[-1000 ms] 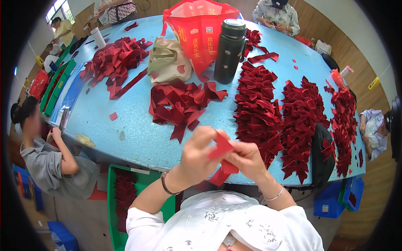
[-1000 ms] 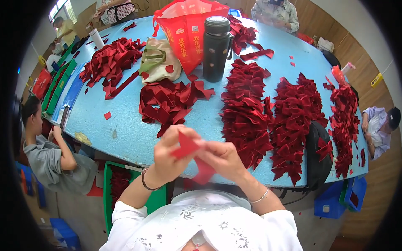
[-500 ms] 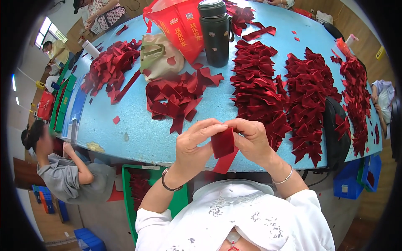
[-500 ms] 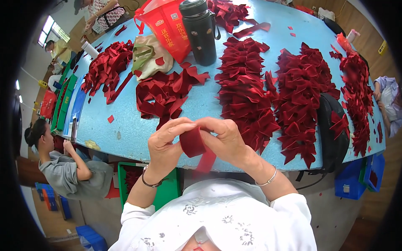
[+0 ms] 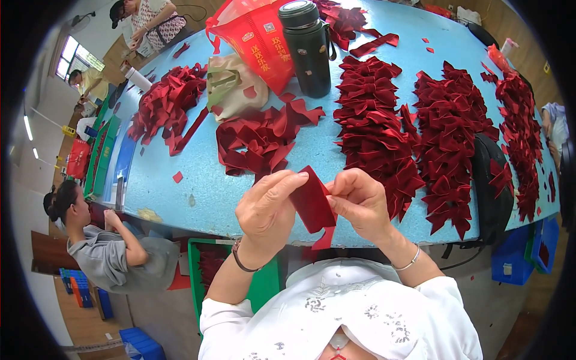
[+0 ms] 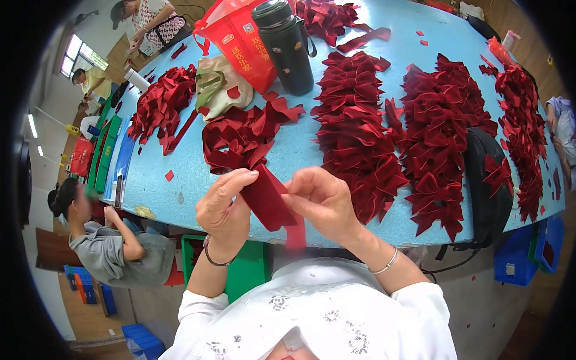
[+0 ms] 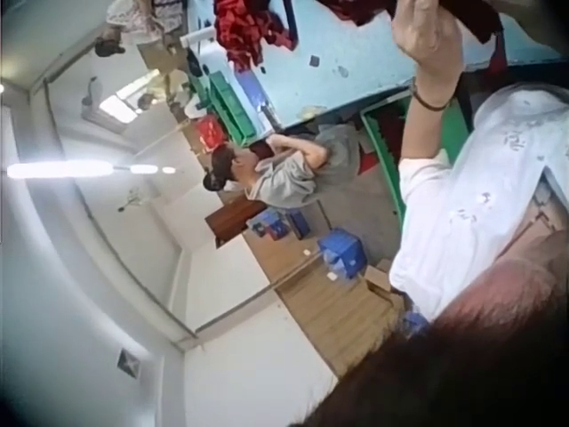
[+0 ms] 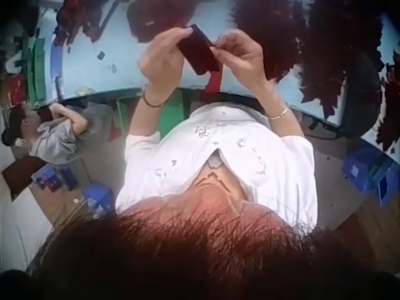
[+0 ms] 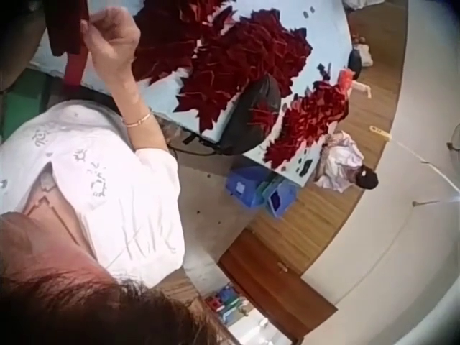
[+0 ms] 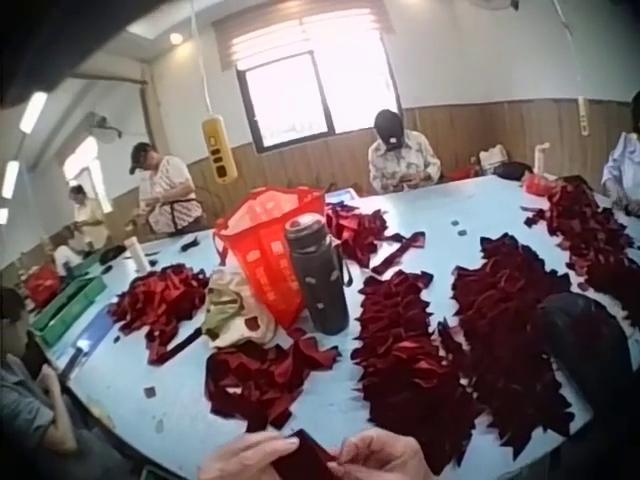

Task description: Fold small pieces of red fabric into a specific shape for assembly.

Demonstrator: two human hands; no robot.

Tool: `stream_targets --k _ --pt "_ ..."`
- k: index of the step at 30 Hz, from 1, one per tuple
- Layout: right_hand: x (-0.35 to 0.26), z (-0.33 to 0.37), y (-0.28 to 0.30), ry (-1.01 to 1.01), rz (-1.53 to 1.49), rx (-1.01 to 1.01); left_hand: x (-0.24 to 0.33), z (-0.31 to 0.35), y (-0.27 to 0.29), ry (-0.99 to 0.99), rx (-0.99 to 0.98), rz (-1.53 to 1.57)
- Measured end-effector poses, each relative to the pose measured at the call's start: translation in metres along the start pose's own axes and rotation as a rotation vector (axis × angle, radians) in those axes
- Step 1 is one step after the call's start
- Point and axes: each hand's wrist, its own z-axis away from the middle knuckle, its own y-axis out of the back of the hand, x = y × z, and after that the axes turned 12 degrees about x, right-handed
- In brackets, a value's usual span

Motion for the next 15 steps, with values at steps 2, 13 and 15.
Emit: stream_targets --k 2,13,15 --pt "0.0 0.001 0.001 0.049 -0.031 -0.005 0.0 -0.002 0.0 -0.039 0.0 -0.029" --pt "-0.006 0.004 -0.005 -0.195 -0.18 -0.06 0.008 -0.005 -0.009 -0.21 -0.065 -0.037" --pt "-0.006 0.003 -0.007 -0.169 -0.223 -0.064 0.009 -0.004 -0.011 -0.214 -0.073 -0.023"
